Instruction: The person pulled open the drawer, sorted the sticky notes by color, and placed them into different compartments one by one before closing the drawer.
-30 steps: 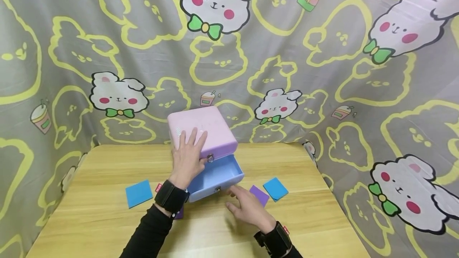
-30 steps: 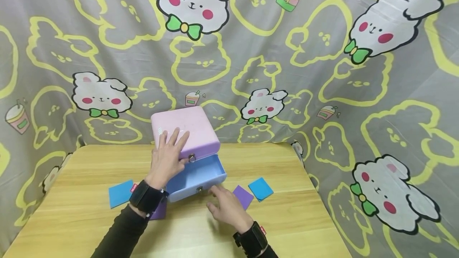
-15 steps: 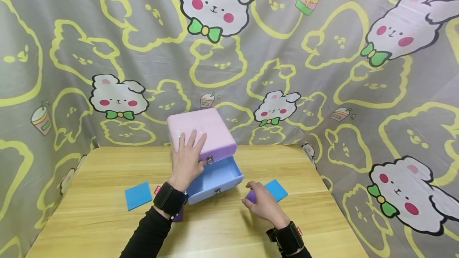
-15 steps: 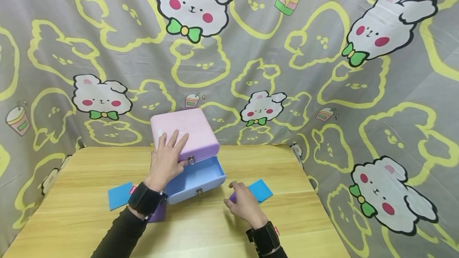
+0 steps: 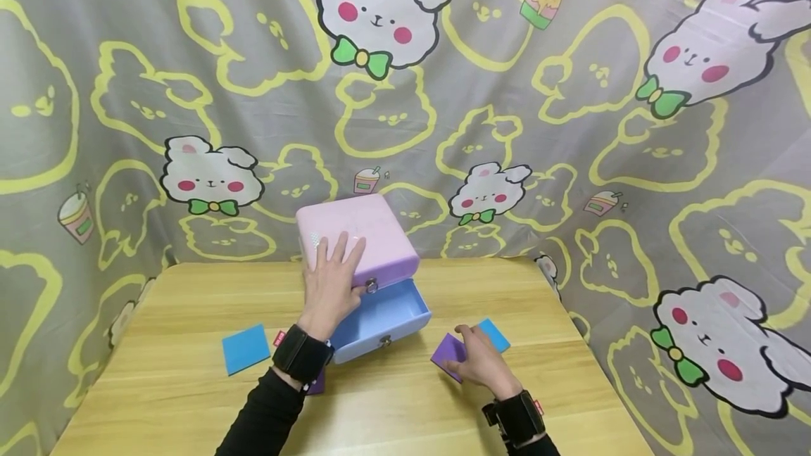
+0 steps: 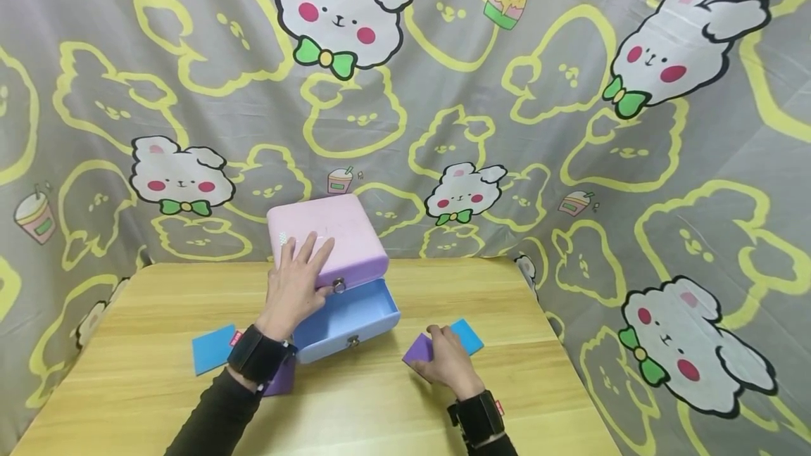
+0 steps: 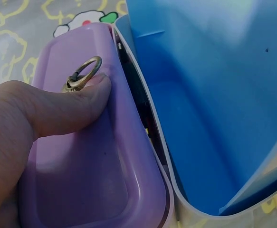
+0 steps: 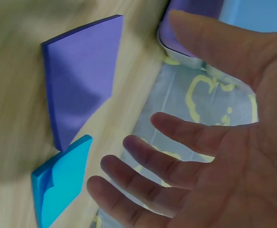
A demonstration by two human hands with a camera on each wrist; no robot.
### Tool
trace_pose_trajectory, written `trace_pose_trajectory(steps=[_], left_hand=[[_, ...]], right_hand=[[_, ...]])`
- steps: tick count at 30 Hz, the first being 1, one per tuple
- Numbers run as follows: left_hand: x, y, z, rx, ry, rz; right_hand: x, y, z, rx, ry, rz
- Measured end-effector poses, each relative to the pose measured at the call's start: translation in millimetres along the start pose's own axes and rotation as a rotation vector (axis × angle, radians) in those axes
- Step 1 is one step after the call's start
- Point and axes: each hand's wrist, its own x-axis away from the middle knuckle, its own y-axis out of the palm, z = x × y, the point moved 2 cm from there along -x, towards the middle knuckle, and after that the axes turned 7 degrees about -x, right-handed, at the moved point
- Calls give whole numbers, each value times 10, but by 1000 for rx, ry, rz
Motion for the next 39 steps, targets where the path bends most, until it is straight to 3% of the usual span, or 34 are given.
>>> trace_pose_trajectory(steps=[10, 26, 39], left_hand=[[17, -6, 4, -5, 0, 3], [29, -1, -2, -14, 4, 13], [22, 11, -2, -21, 4, 17]], right_hand=[[-17, 116, 146, -36, 71, -31], [-1, 182, 235, 81, 98, 9], [-49, 243, 270, 37, 131, 31]])
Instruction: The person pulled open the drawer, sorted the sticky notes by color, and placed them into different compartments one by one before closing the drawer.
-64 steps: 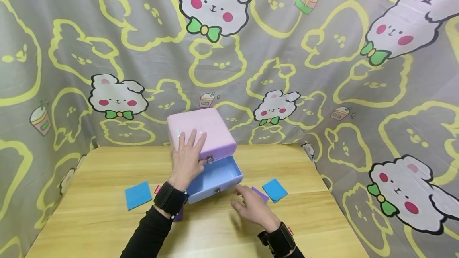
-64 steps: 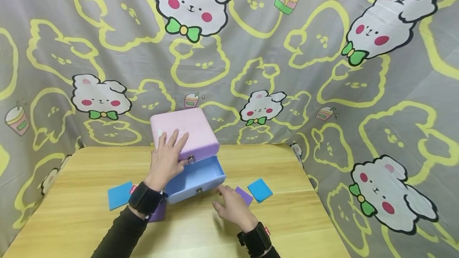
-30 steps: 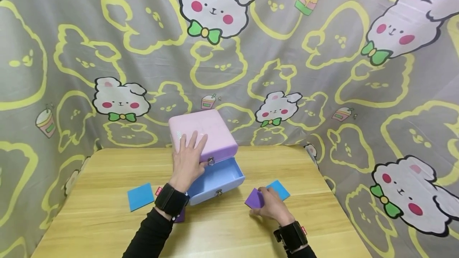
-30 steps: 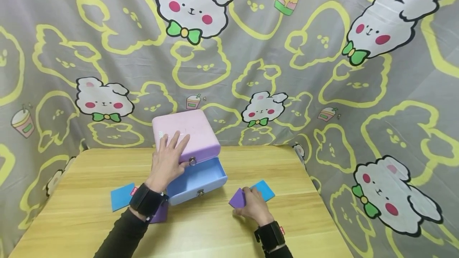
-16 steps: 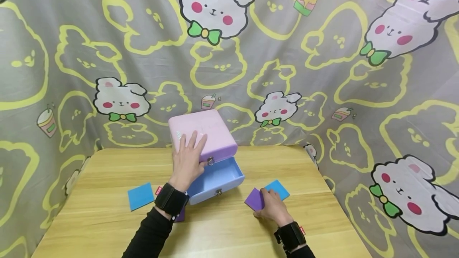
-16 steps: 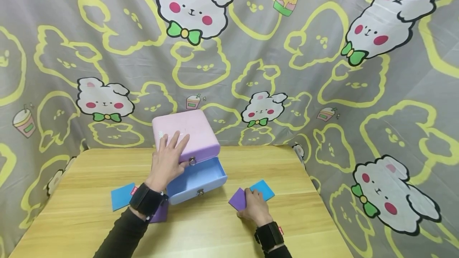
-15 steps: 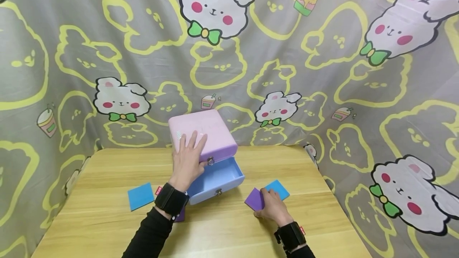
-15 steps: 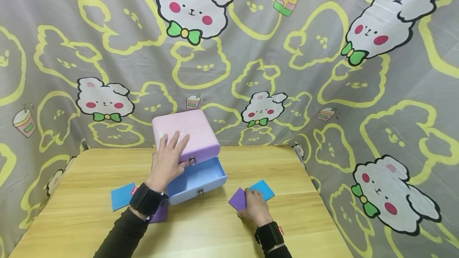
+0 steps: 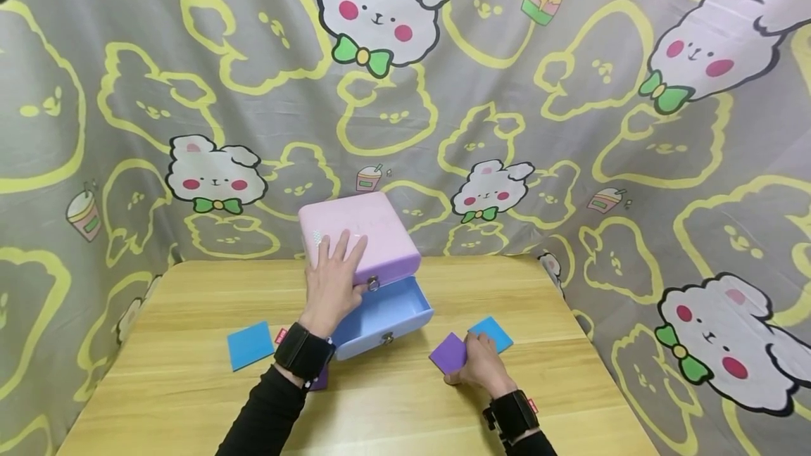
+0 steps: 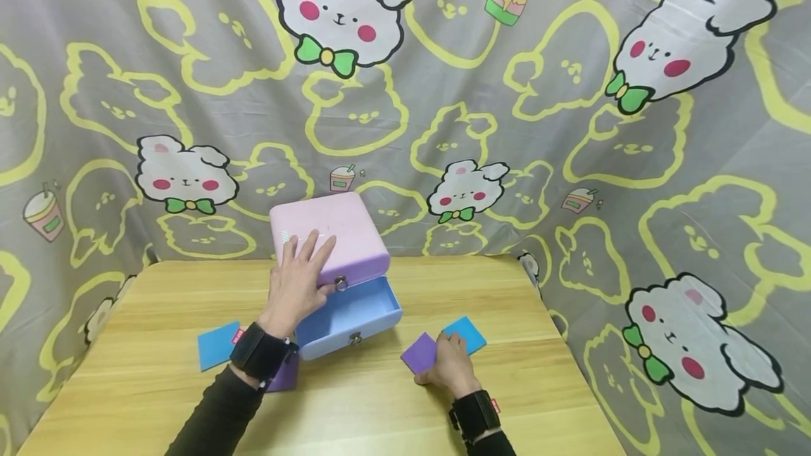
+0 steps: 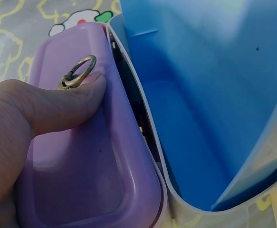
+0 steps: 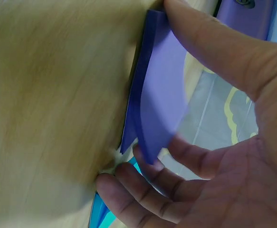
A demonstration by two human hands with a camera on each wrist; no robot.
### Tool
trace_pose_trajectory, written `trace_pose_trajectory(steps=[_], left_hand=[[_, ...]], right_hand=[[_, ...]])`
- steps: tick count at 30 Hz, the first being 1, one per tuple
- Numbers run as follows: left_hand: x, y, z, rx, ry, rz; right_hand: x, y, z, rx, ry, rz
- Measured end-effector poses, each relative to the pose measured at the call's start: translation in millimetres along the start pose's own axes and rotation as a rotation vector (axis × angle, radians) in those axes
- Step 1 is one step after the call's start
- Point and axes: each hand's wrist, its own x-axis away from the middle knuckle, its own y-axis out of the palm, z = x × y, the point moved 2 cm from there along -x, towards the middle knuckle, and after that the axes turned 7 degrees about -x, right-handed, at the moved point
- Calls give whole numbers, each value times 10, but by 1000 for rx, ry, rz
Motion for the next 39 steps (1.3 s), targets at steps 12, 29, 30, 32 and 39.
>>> trace_pose_trajectory(steps=[12, 29, 30, 32, 39], left_hand=[[4, -7, 1, 9, -5, -7], [11, 1, -14, 4, 0, -19], [9, 1, -12, 2, 0, -19], [2, -3, -6, 1, -2, -20], [-18, -12, 9, -5, -8, -24]], right_hand=[[4, -10, -11, -60, 33, -22], [53, 81, 80, -304, 72, -64], [47, 75, 93, -313, 73, -56], [27, 56, 117, -332, 72, -39], [-20, -62, 88, -518, 62, -56]])
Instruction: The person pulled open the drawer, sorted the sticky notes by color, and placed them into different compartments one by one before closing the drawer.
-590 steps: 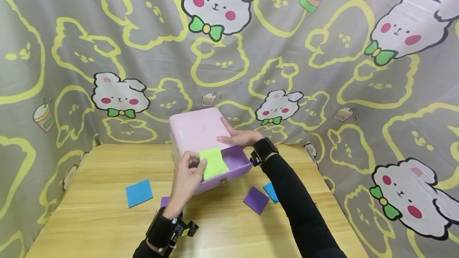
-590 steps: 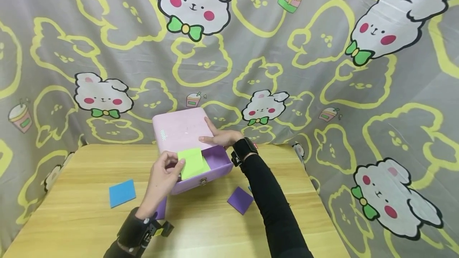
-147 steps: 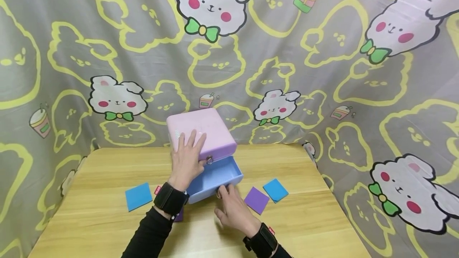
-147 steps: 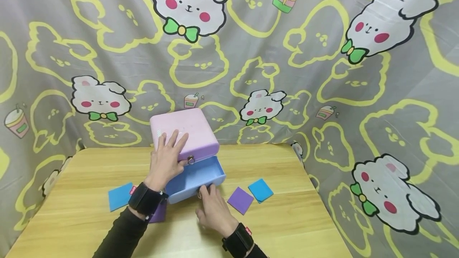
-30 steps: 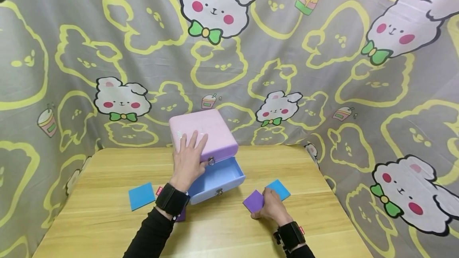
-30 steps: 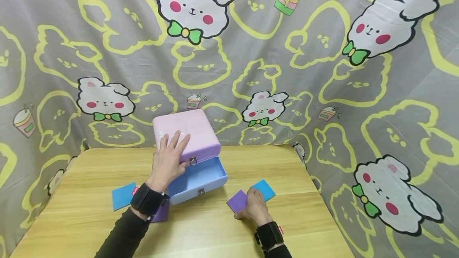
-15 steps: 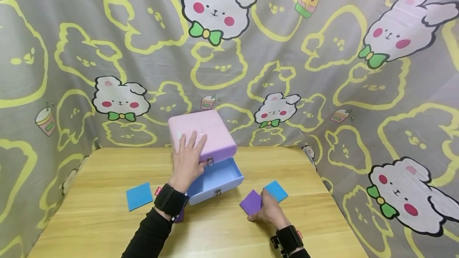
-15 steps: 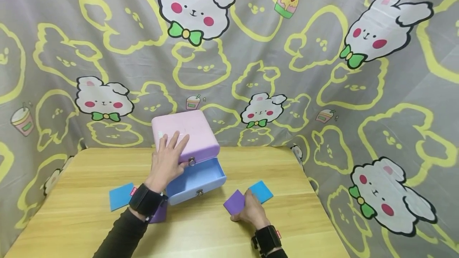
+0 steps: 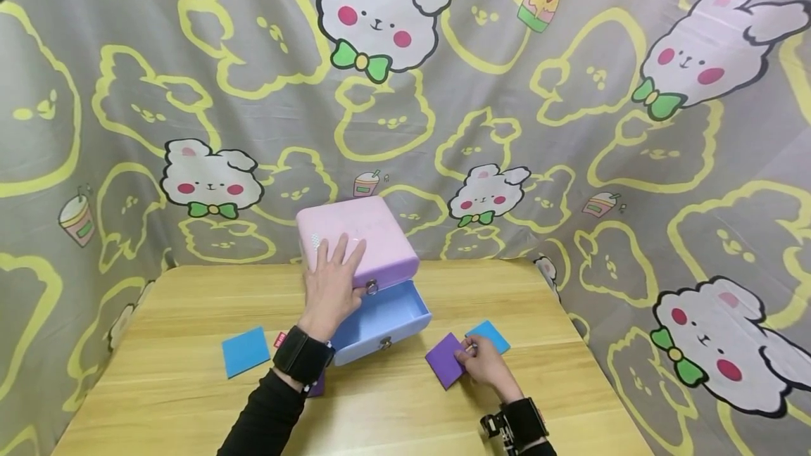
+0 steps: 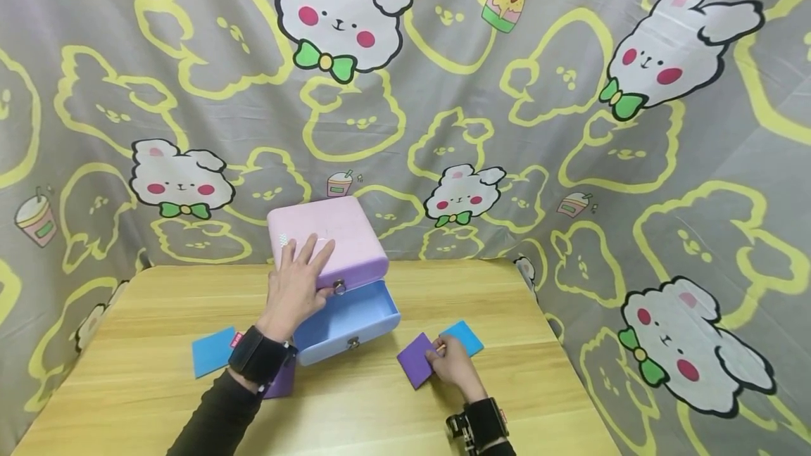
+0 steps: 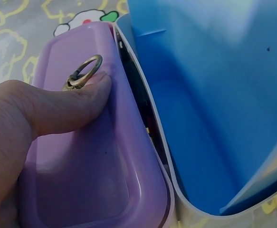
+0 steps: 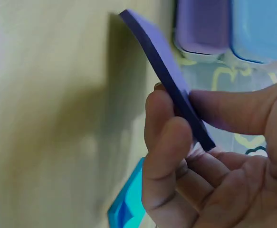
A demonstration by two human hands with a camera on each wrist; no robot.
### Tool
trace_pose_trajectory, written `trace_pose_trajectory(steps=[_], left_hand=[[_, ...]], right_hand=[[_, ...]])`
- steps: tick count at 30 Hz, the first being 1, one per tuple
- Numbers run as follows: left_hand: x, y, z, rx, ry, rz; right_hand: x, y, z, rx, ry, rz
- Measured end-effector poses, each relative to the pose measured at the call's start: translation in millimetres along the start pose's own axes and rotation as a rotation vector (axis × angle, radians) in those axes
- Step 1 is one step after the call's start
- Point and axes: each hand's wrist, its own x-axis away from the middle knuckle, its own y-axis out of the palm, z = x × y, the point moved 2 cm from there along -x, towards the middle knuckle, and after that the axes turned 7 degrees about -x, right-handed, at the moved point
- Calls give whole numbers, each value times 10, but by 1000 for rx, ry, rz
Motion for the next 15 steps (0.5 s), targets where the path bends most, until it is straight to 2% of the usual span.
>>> trace_pose_trajectory(steps=[9, 15], left_hand=[[-8, -22, -2, -11, 3, 10], [-13, -27, 0, -4, 3, 10]], right_hand=[[-62, -107, -208, -132, -2, 110], [-86, -262, -364, -145, -11, 198]])
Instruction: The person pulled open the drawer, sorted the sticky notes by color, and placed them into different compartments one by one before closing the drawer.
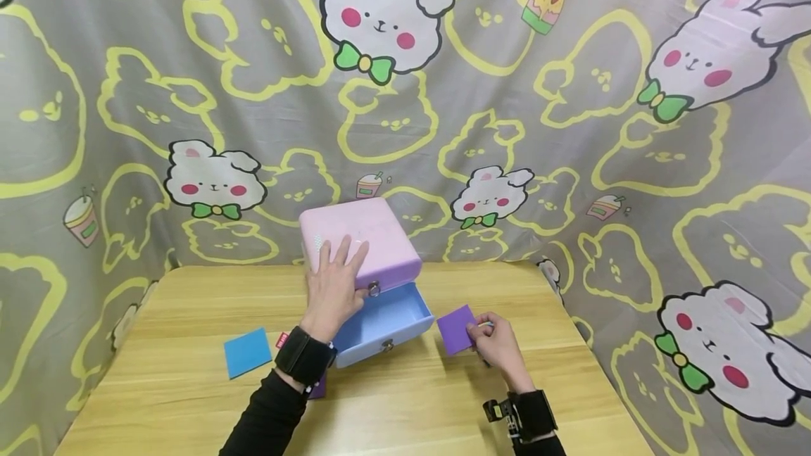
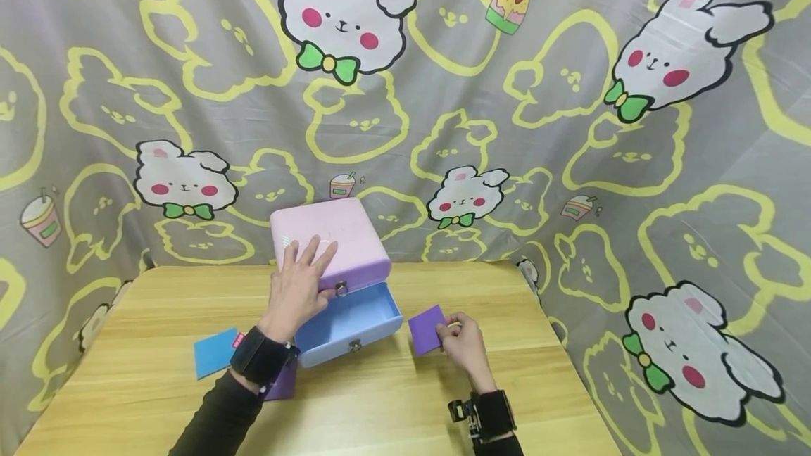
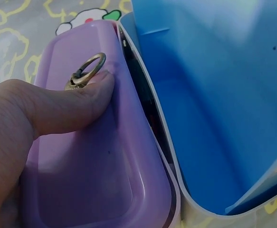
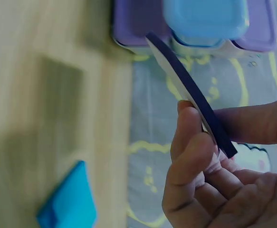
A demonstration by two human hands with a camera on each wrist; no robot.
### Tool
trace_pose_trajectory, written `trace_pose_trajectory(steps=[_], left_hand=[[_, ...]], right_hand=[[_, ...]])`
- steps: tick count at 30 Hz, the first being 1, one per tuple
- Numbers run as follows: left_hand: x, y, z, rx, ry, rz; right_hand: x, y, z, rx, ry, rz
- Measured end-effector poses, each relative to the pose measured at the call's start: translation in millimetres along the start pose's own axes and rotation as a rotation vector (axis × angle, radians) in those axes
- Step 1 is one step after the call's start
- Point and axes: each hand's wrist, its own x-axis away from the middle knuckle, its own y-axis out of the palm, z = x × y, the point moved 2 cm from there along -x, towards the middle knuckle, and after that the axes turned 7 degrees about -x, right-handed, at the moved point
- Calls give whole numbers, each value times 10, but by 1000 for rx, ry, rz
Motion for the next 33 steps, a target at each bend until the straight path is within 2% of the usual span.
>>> trace_pose_trajectory(steps=[5, 14, 25, 33], left_hand=[[-3, 2, 6, -5, 2, 8], [-4, 2, 20, -15, 3, -1], [2, -2, 20, -2, -7, -5], [-8, -12, 34, 3, -9, -20]], right_hand=[[-35, -139, -113, 4, -4, 43], [-64, -291, -367, -114, -28, 46], [-70, -218, -664, -183, -39, -32], [-88, -69, -843, -236, -69, -75]])
